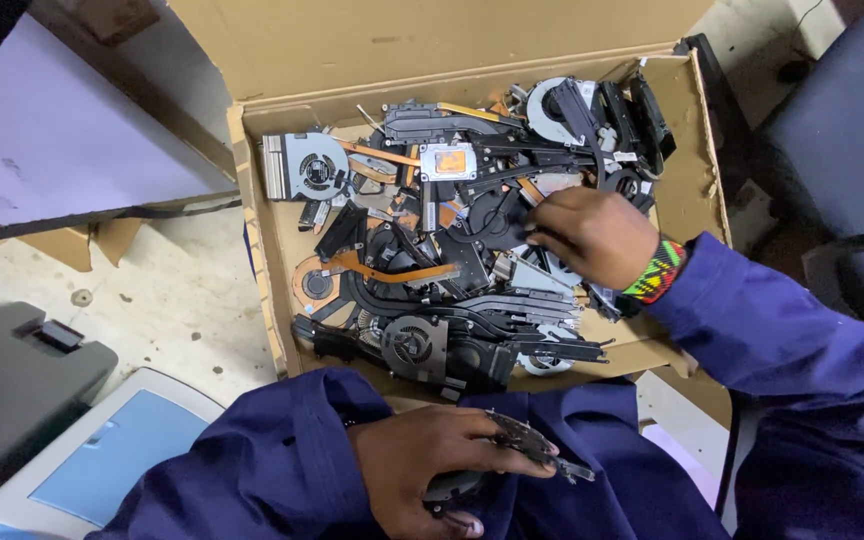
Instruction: The person sorts through a cardboard box filled with various laptop cooling fans and heat sinks. They pick up individual components, turn them over to inspect them, and place them back into the box, occasionally moving items aside to reach others.
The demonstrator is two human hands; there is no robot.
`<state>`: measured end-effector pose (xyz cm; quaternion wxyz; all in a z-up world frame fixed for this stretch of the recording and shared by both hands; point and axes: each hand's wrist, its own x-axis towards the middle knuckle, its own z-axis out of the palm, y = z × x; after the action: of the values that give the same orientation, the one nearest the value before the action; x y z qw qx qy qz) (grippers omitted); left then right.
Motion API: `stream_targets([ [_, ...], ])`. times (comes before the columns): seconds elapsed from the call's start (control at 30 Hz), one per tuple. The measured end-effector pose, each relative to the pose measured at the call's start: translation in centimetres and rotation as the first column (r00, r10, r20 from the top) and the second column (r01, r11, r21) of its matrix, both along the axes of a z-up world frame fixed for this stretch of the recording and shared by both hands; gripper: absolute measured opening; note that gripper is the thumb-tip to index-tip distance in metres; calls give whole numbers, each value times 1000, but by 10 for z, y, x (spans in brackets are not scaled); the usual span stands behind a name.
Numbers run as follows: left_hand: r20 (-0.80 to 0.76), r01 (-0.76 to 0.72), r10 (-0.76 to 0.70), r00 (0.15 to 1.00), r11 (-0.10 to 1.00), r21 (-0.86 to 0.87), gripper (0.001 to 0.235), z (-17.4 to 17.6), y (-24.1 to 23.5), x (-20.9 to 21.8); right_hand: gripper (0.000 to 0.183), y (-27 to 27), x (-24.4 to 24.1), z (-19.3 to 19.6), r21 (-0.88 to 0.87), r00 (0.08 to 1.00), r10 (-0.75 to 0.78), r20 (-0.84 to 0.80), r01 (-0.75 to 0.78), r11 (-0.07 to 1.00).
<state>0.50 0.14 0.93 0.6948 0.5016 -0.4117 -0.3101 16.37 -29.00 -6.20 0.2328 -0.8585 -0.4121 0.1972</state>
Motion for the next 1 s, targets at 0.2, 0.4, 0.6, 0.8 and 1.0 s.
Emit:
stream_targets([
  [0.2,-11,16,-16,1000,1000,-14,58,1,-1,2,29,12,1,-16,-287,992,110,57,-89,954],
  [0.4,-39,9,-10,999,1000,-22,57,5,0,4,16,17,-5,-13,-313,940,203,274,-112,943],
  [0.6,-31,33,-33,999,999,2,58,2,-1,3,85,18,31,3,-300,865,-78,496,255,919],
  [0.8,-30,25,-26,999,999,-44,58,2,-1,3,105,-5,50,-8,-202,940,-283,191,319,926],
  [1.0,-26,59,-60,998,997,-48,57,1,-3,4,69,-10,1,7,-119,889,-130,439,200,972],
])
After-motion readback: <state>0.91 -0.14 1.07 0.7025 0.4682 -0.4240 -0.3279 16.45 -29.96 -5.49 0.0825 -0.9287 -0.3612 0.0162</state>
